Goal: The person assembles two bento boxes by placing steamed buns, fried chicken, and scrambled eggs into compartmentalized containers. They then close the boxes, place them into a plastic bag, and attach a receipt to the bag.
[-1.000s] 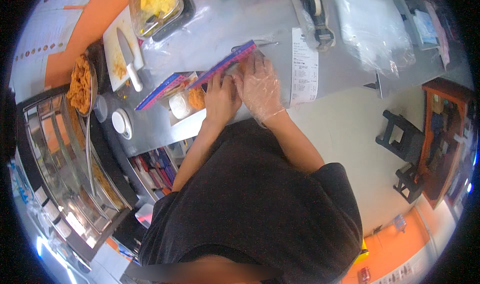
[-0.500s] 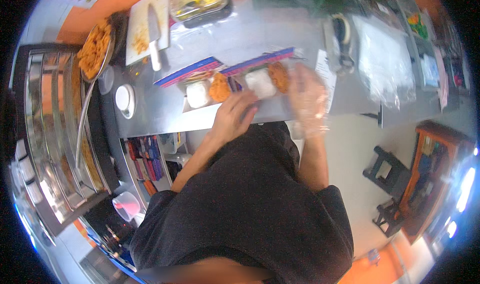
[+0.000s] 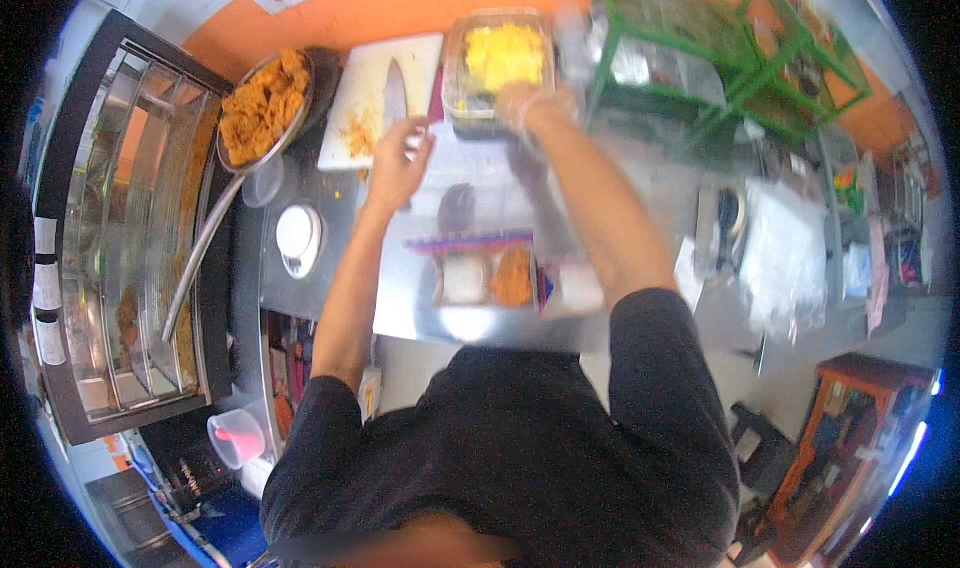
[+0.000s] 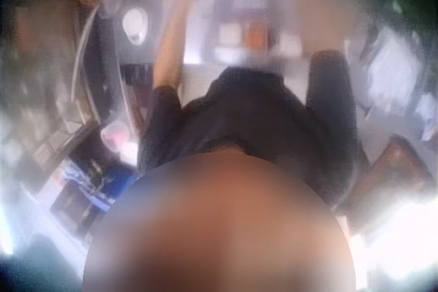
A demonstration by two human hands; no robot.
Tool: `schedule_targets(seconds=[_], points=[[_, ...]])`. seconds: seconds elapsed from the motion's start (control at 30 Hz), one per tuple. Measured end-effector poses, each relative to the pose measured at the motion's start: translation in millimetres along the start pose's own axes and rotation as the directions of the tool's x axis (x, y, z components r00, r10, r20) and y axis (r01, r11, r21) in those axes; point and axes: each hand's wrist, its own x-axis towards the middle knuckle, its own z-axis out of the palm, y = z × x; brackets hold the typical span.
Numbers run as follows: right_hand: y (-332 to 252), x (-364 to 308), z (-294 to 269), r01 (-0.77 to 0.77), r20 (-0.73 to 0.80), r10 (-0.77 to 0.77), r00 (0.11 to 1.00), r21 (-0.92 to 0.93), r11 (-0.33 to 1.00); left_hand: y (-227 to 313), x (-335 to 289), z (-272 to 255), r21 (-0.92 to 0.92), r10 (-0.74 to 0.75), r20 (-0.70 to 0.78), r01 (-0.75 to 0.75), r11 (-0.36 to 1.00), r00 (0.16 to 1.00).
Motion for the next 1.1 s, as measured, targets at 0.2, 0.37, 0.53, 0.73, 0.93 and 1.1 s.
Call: schedule_targets(seconds=[0.2,0.37,0.53,0.73,0.93,1.1], points=[[-18,36,13,-0.233,-0.030,0.242,0.970,0.182,0.955,-74,32,56,0.099,-0.116,0.122,0.105,0.990,0.986],[-18,28,18,-0.069,-0.184,-0.002,0.983,-0.381,0.922,-103,62,104,0.134,-0.090,0.073,0.080,0.988,0.993],[-26,53,39,-0.176,-0.219,0.066,0.973,-0.531,0.829,-109,55,124,0.127,-0.136,0.017,0.133,0.983,0.991],[-19,36,19,-0.043,0.093,0.107,0.990,-0.522,0.852,-108,50,118,0.078,-0.140,0.067,0.135,0.988,0.988],[-10,27,10,0.123,-0.009,-0.124,0.992,-0.063,0.990,-105,54,111,0.051,-0.173,0.156,0.167,0.985,0.973],[-24,34,29,-0.231,-0.408,0.173,0.896,-0.098,0.968,-106,52,110,0.049,-0.101,0.084,0.097,0.994,0.991]])
